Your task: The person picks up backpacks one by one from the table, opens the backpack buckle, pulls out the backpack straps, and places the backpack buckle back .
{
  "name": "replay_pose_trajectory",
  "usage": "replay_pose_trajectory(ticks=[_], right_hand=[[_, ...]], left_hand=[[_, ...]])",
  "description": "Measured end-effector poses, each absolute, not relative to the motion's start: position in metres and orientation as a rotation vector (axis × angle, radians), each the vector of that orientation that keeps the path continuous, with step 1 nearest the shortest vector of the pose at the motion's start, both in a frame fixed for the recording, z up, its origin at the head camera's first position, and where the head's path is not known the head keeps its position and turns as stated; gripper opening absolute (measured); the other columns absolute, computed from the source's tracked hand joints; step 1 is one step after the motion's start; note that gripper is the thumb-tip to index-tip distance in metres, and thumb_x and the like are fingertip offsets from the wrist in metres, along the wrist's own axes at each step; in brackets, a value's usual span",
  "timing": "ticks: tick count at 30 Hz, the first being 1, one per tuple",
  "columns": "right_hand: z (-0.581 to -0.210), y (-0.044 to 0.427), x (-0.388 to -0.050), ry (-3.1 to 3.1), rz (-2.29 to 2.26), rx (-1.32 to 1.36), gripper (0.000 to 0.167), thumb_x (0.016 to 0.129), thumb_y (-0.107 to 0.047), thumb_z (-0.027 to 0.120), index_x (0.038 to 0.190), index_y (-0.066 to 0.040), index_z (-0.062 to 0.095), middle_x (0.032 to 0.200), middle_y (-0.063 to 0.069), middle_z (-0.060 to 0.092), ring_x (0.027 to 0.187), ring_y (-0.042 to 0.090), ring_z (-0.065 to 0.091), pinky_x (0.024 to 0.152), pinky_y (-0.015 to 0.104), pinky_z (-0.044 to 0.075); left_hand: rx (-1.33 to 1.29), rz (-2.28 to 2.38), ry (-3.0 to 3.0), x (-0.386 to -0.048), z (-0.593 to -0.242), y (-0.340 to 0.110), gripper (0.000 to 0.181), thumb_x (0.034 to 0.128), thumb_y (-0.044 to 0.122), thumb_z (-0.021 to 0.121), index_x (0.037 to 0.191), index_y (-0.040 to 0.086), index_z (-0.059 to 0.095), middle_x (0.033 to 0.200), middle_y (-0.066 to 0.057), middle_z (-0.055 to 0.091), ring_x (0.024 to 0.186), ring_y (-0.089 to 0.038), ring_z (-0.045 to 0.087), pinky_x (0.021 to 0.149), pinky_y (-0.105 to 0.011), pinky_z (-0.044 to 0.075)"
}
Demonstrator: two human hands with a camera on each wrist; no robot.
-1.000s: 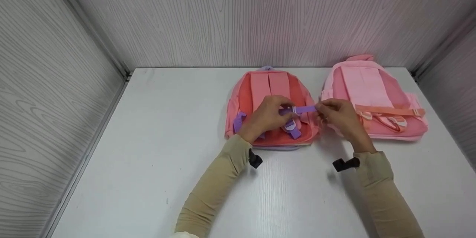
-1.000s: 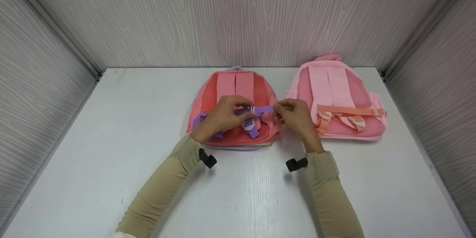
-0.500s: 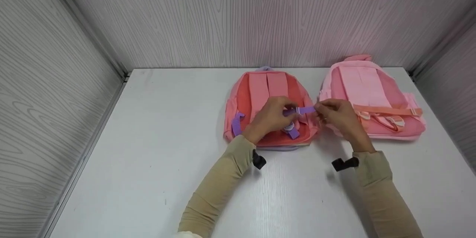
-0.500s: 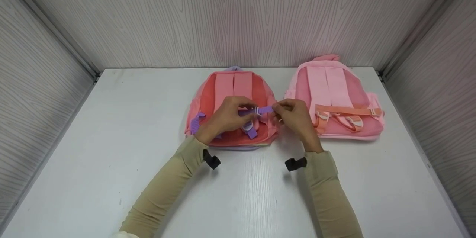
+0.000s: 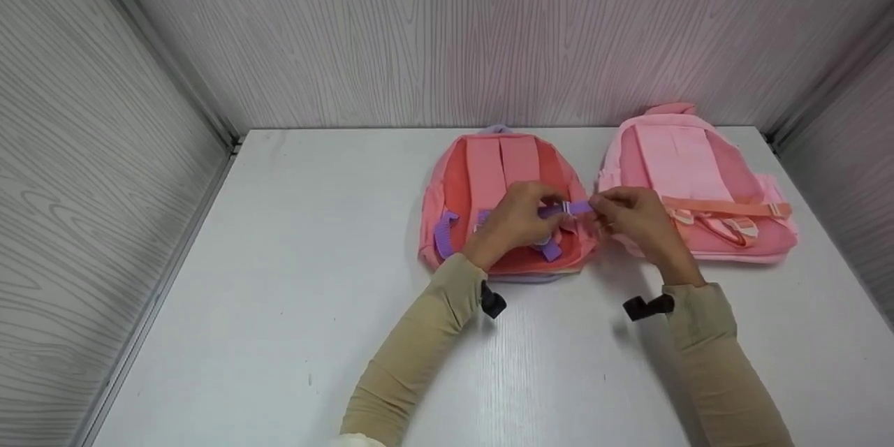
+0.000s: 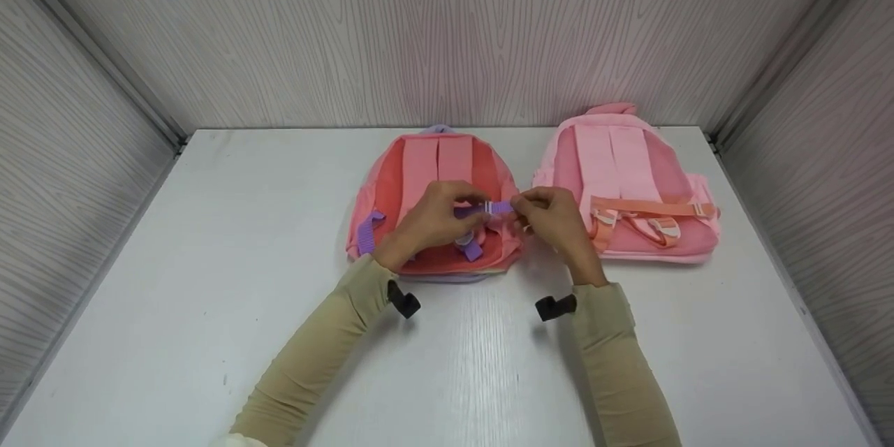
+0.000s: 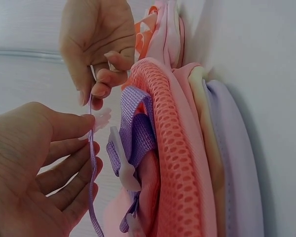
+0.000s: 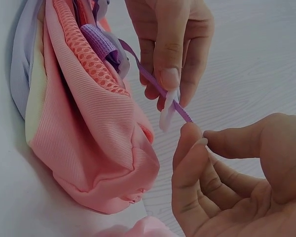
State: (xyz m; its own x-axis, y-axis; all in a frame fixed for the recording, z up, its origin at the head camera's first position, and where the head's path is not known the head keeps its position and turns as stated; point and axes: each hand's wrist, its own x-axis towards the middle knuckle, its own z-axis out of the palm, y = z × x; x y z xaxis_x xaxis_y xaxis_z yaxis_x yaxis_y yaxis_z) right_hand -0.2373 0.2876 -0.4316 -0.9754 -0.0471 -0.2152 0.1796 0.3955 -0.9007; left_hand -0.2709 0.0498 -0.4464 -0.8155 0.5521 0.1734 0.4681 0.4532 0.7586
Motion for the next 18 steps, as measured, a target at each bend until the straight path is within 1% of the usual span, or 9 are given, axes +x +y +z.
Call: replay_pose_trajectory(ticks=[4, 8, 13, 18], right_hand=[[-0.432, 0.288, -0.236, 2.461, -1.613, 0.097, 0.044, 0.108, -0.038, 0.064, 0.131, 0.000, 0.069, 0.107, 0.008, 0.074, 0.095, 0.024, 0.067, 0.086, 0.029, 0.060], [-0.431, 0.289, -0.237, 2.447, -1.615, 0.105, 0.044, 0.108, -0.037, 0.064, 0.132, -0.001, 0.069, 0.105, 0.005, 0.075, 0.094, 0.023, 0.067, 0.087, 0.028, 0.060], [-0.431, 0.289, -0.236, 2.433, -1.631, 0.111, 0.043, 0.108, -0.036, 0.064, 0.131, 0.000, 0.069, 0.104, 0.006, 0.075, 0.093, 0.022, 0.068, 0.086, 0.029, 0.061], [-0.430, 0.289, -0.236, 2.446, -1.604, 0.109, 0.044, 0.108, -0.036, 0.064, 0.132, 0.000, 0.069, 0.108, 0.008, 0.074, 0.095, 0.023, 0.068, 0.088, 0.029, 0.061]], left_hand=[[0.902, 1.310, 2.584, -0.271, -0.448, 0.052, 0.036, 0.1006, 0.020, 0.075, 0.136, 0.013, 0.074, 0.120, 0.003, 0.072, 0.108, -0.013, 0.063, 0.103, -0.027, 0.055], [0.881, 1.328, 2.575, -0.272, -0.448, 0.054, 0.036, 0.1014, 0.018, 0.074, 0.137, 0.014, 0.073, 0.120, 0.003, 0.072, 0.107, -0.012, 0.063, 0.104, -0.028, 0.055], [0.889, 1.334, 2.577, -0.272, -0.449, 0.058, 0.035, 0.1021, 0.016, 0.072, 0.137, 0.012, 0.073, 0.120, 0.002, 0.072, 0.107, -0.012, 0.064, 0.104, -0.029, 0.056], [0.912, 1.333, 2.576, -0.271, -0.450, 0.061, 0.037, 0.1018, 0.019, 0.075, 0.137, 0.011, 0.072, 0.122, 0.001, 0.073, 0.108, -0.011, 0.066, 0.102, -0.027, 0.057]])
